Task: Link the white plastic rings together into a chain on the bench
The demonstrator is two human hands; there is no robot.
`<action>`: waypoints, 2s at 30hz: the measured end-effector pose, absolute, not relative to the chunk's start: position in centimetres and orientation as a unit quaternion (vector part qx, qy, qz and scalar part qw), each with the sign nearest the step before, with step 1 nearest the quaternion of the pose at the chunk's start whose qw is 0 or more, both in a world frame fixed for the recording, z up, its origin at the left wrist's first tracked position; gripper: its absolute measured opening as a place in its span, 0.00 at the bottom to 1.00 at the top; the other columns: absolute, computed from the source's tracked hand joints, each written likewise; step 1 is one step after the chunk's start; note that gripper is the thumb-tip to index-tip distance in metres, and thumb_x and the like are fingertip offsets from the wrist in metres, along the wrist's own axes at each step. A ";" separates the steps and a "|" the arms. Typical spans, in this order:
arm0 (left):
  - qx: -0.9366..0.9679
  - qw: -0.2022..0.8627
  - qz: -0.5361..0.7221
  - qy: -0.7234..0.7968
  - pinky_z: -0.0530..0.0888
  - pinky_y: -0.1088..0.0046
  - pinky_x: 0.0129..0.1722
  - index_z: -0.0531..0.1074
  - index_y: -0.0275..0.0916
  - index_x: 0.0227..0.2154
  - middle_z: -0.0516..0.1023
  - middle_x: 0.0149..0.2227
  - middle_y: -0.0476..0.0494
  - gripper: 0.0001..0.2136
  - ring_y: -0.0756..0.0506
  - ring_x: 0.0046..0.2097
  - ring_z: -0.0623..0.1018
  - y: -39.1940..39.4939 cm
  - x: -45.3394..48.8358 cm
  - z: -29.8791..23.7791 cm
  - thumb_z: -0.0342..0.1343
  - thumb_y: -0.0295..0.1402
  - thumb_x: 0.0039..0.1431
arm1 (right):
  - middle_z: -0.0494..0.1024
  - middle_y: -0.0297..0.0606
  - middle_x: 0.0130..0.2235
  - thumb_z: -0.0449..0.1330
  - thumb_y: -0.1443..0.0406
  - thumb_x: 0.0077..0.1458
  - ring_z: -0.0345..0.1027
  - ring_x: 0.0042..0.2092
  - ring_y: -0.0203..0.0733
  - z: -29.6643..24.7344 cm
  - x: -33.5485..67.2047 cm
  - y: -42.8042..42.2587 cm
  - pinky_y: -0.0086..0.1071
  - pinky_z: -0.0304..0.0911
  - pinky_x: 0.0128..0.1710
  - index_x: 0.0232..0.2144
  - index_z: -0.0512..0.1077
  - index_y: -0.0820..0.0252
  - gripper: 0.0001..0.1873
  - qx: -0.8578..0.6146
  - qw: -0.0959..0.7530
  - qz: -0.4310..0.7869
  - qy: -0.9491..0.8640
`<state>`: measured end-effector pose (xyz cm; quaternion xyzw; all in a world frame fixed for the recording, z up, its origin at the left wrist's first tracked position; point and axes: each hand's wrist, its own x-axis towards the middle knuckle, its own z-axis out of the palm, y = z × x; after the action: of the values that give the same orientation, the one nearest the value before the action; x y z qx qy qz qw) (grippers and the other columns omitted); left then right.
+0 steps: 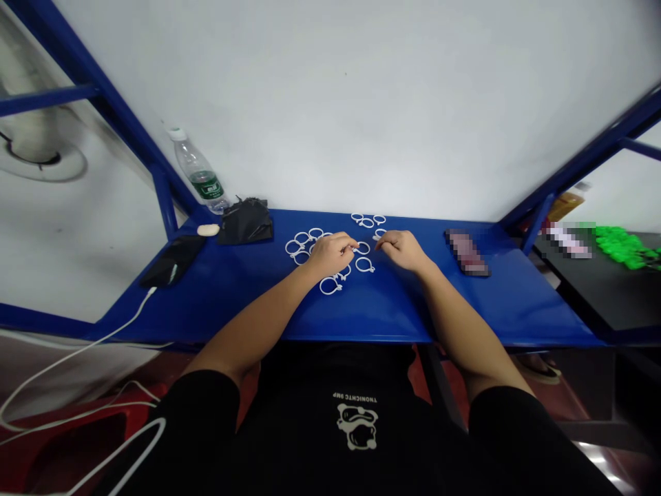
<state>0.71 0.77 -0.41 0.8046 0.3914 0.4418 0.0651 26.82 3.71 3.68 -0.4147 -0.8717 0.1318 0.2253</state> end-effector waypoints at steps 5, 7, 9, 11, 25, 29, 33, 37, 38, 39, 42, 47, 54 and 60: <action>0.805 0.076 0.439 0.391 0.80 0.66 0.41 0.85 0.43 0.39 0.86 0.41 0.45 0.15 0.46 0.38 0.83 0.9 0.6 -0.4 0.53 0.22 0.63 | 0.85 0.40 0.36 0.53 0.71 0.57 0.77 0.38 0.44 3.1 26.5 3.9 0.37 0.68 0.46 0.31 0.82 0.58 0.17 -0.376 0.224 0.166 -0.884; 0.807 0.077 0.438 0.388 0.80 0.67 0.42 0.85 0.43 0.39 0.86 0.41 0.45 0.15 0.47 0.39 0.83 1.0 0.6 -0.5 0.53 0.22 0.64 | 0.85 0.40 0.37 0.52 0.72 0.55 0.77 0.39 0.44 2.8 26.3 3.8 0.37 0.69 0.47 0.33 0.82 0.57 0.17 -0.358 0.232 0.184 -0.886; 0.808 0.074 0.438 0.388 0.81 0.67 0.43 0.85 0.43 0.39 0.86 0.41 0.46 0.15 0.47 0.40 0.83 1.1 0.5 -0.7 0.53 0.22 0.65 | 0.86 0.40 0.40 0.52 0.73 0.55 0.78 0.40 0.44 2.6 26.0 3.5 0.37 0.69 0.47 0.38 0.81 0.57 0.19 -0.350 0.243 0.198 -0.883; 0.806 0.067 0.442 0.389 0.81 0.67 0.43 0.85 0.44 0.38 0.86 0.41 0.46 0.16 0.47 0.40 0.84 1.2 0.5 -0.9 0.53 0.22 0.66 | 0.86 0.41 0.44 0.53 0.72 0.56 0.77 0.41 0.44 2.4 25.5 3.1 0.37 0.70 0.46 0.47 0.80 0.58 0.21 -0.351 0.253 0.209 -0.877; 0.803 0.081 0.443 0.390 0.84 0.59 0.54 0.85 0.45 0.44 0.87 0.52 0.46 0.17 0.44 0.52 0.86 1.3 0.6 -1.4 0.54 0.20 0.64 | 0.83 0.49 0.56 0.60 0.71 0.58 0.78 0.53 0.55 2.1 31.3 7.0 0.46 0.72 0.56 0.56 0.80 0.57 0.24 -0.530 0.184 0.072 -0.824; 0.803 0.076 0.444 0.391 0.84 0.63 0.49 0.84 0.44 0.44 0.87 0.51 0.44 0.15 0.45 0.48 0.86 1.1 0.7 -1.1 0.54 0.21 0.65 | 0.85 0.49 0.53 0.62 0.74 0.55 0.79 0.50 0.53 1.3 31.3 7.4 0.40 0.71 0.51 0.55 0.82 0.56 0.26 -0.546 0.106 0.088 -0.826; 0.811 0.075 0.428 0.392 0.83 0.64 0.49 0.84 0.43 0.44 0.86 0.49 0.44 0.13 0.45 0.46 0.85 1.0 0.8 -1.0 0.56 0.23 0.67 | 0.86 0.45 0.48 0.64 0.72 0.56 0.79 0.45 0.50 1.2 30.1 7.0 0.37 0.70 0.46 0.54 0.82 0.55 0.24 -0.523 0.105 0.109 -0.839; 0.812 0.070 0.425 0.394 0.81 0.66 0.46 0.84 0.43 0.44 0.86 0.49 0.44 0.11 0.46 0.44 0.84 1.0 0.8 -1.2 0.57 0.26 0.68 | 0.87 0.42 0.43 0.61 0.71 0.60 0.78 0.42 0.47 1.2 29.5 6.7 0.36 0.69 0.45 0.49 0.83 0.55 0.17 -0.499 0.120 0.127 -0.849; 0.812 0.071 0.424 0.394 0.81 0.66 0.44 0.83 0.44 0.44 0.86 0.49 0.44 0.10 0.47 0.41 0.84 1.0 0.8 -1.2 0.57 0.27 0.69 | 0.86 0.42 0.43 0.61 0.71 0.60 0.78 0.42 0.47 1.3 29.4 6.6 0.37 0.69 0.46 0.47 0.83 0.55 0.16 -0.491 0.133 0.129 -0.852; 0.812 0.073 0.422 0.395 0.80 0.67 0.43 0.83 0.44 0.45 0.86 0.49 0.45 0.10 0.48 0.39 0.83 1.0 0.8 -1.2 0.58 0.27 0.69 | 0.86 0.42 0.44 0.61 0.71 0.59 0.78 0.43 0.47 1.4 29.2 6.5 0.37 0.69 0.47 0.46 0.83 0.55 0.16 -0.481 0.151 0.132 -0.854; 0.815 0.083 0.411 0.400 0.79 0.68 0.39 0.83 0.45 0.47 0.85 0.49 0.45 0.08 0.50 0.32 0.79 0.8 0.9 -1.1 0.61 0.30 0.69 | 0.85 0.43 0.45 0.60 0.70 0.60 0.77 0.45 0.48 2.0 28.7 5.9 0.39 0.71 0.49 0.43 0.82 0.56 0.13 -0.448 0.222 0.153 -0.853; 0.826 0.105 0.387 0.395 0.78 0.68 0.35 0.79 0.47 0.57 0.85 0.50 0.45 0.17 0.49 0.32 0.79 0.5 1.1 -0.9 0.68 0.35 0.66 | 0.82 0.41 0.44 0.59 0.59 0.67 0.73 0.33 0.39 3.1 26.5 3.5 0.36 0.70 0.36 0.45 0.79 0.57 0.12 -0.415 0.333 0.256 -0.807; 0.843 0.089 0.395 0.353 0.81 0.67 0.43 0.80 0.48 0.53 0.87 0.49 0.45 0.09 0.46 0.43 0.85 0.7 1.1 -0.9 0.60 0.33 0.74 | 0.79 0.36 0.39 0.56 0.54 0.72 0.70 0.29 0.37 3.0 24.1 1.6 0.33 0.68 0.31 0.55 0.72 0.55 0.17 -0.387 0.350 0.355 -0.776; 0.835 0.064 0.419 0.351 0.81 0.66 0.43 0.82 0.46 0.50 0.88 0.46 0.45 0.10 0.46 0.44 0.86 0.5 1.0 -0.8 0.57 0.30 0.73 | 0.78 0.36 0.38 0.57 0.54 0.71 0.68 0.30 0.36 2.1 24.0 2.6 0.32 0.67 0.30 0.53 0.71 0.55 0.16 -0.372 0.331 0.420 -0.759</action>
<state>1.02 0.49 -0.77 0.8350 0.3508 0.4191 0.0637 24.02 2.56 2.11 -0.3715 -0.7591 0.4198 0.3310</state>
